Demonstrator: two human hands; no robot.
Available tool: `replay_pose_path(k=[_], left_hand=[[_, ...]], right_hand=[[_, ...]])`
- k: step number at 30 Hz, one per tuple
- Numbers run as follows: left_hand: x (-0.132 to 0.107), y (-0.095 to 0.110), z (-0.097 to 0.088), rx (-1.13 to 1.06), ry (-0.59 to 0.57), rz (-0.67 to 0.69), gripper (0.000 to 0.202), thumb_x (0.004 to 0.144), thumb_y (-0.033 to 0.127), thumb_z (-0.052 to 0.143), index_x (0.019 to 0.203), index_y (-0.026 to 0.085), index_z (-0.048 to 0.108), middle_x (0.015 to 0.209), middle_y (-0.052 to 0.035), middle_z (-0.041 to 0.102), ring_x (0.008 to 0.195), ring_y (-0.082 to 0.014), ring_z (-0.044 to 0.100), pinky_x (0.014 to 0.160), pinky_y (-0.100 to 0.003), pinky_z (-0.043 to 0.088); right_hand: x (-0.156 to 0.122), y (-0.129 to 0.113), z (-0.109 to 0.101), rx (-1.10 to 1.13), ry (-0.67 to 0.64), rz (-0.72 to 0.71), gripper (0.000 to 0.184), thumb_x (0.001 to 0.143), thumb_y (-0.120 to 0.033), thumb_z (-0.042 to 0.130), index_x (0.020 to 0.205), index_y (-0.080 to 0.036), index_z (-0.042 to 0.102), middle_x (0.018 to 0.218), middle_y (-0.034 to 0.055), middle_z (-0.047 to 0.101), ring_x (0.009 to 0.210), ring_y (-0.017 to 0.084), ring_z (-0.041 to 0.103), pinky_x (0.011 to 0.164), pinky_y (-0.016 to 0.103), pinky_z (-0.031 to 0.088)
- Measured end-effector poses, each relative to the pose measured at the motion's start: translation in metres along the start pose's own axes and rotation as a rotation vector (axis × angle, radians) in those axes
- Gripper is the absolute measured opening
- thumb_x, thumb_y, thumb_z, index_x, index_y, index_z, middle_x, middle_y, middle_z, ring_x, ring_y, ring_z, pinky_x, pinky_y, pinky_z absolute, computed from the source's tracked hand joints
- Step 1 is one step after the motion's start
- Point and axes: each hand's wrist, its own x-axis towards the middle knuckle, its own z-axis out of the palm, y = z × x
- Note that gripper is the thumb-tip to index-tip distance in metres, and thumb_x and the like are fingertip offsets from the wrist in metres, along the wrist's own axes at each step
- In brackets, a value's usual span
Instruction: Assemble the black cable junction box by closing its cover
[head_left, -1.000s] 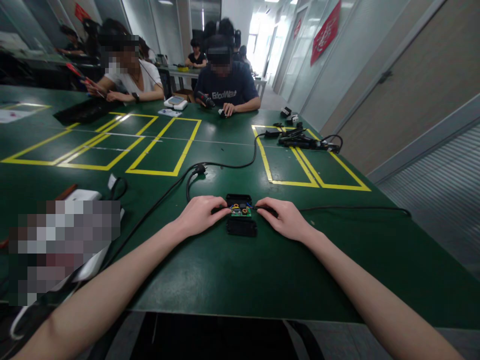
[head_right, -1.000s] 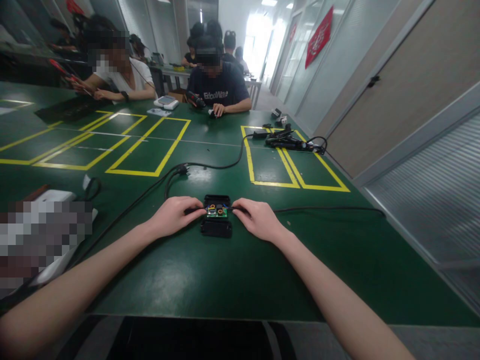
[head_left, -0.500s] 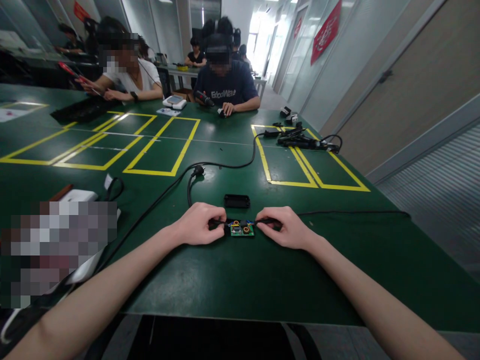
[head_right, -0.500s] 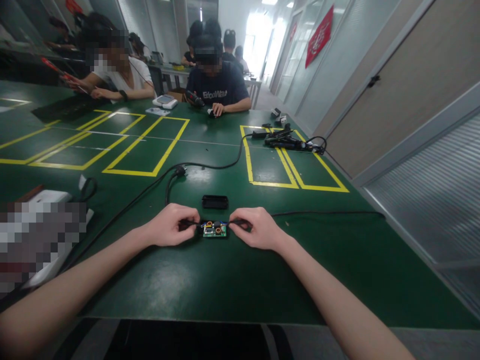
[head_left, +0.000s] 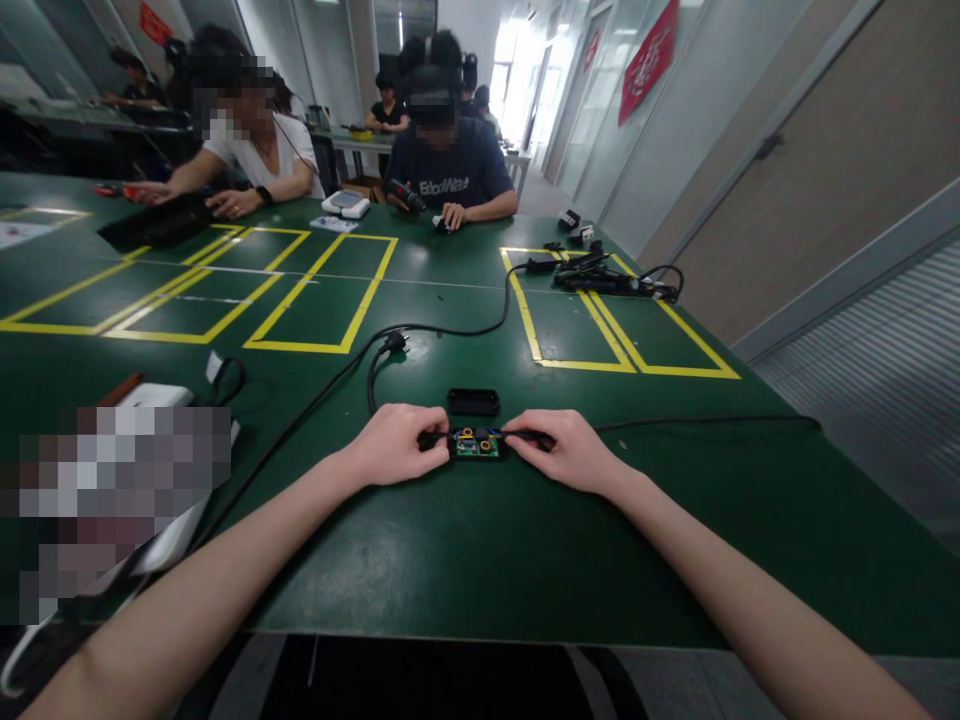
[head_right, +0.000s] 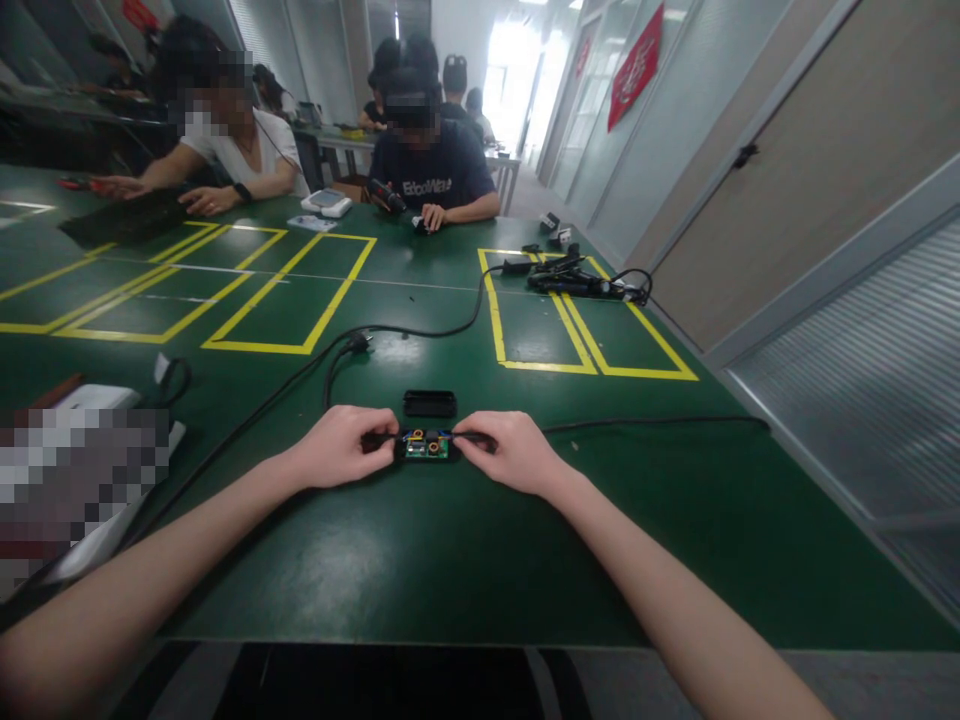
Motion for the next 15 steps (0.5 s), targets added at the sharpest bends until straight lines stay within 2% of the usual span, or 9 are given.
replay_pose_path(k=[6, 10, 15], left_hand=[[-0.0022, -0.0013, 0.0002, 0.0, -0.017, 0.037, 0.013, 0.085, 0.026, 0.056, 0.08, 0.019, 0.065, 0.067, 0.0019, 0.062, 0.058, -0.0135, 0.054, 0.059, -0.024, 0.035], [-0.0029, -0.0039, 0.0022, -0.017, 0.039, 0.086, 0.012, 0.085, 0.024, 0.056, 0.078, 0.019, 0.064, 0.072, 0.0013, 0.062, 0.06, -0.0127, 0.053, 0.059, -0.024, 0.037], [-0.0036, -0.005, 0.0036, -0.093, 0.089, 0.124, 0.01, 0.085, 0.022, 0.057, 0.08, 0.018, 0.065, 0.072, 0.0018, 0.059, 0.06, -0.0115, 0.053, 0.059, -0.024, 0.039]], right_hand=[[-0.0007, 0.0049, -0.0009, 0.019, -0.005, -0.022, 0.019, 0.097, -0.028, 0.061, 0.106, -0.02, 0.075, 0.091, 0.0058, 0.077, 0.069, 0.015, 0.067, 0.065, 0.027, 0.051], [-0.001, 0.005, -0.0018, 0.019, -0.006, -0.096, 0.018, 0.095, -0.029, 0.065, 0.107, -0.019, 0.074, 0.091, 0.0072, 0.076, 0.08, 0.019, 0.069, 0.073, 0.032, 0.054], [-0.0014, 0.0056, -0.0027, 0.03, -0.023, -0.121, 0.019, 0.092, -0.029, 0.071, 0.107, -0.019, 0.073, 0.093, 0.0075, 0.075, 0.083, 0.021, 0.069, 0.075, 0.034, 0.055]])
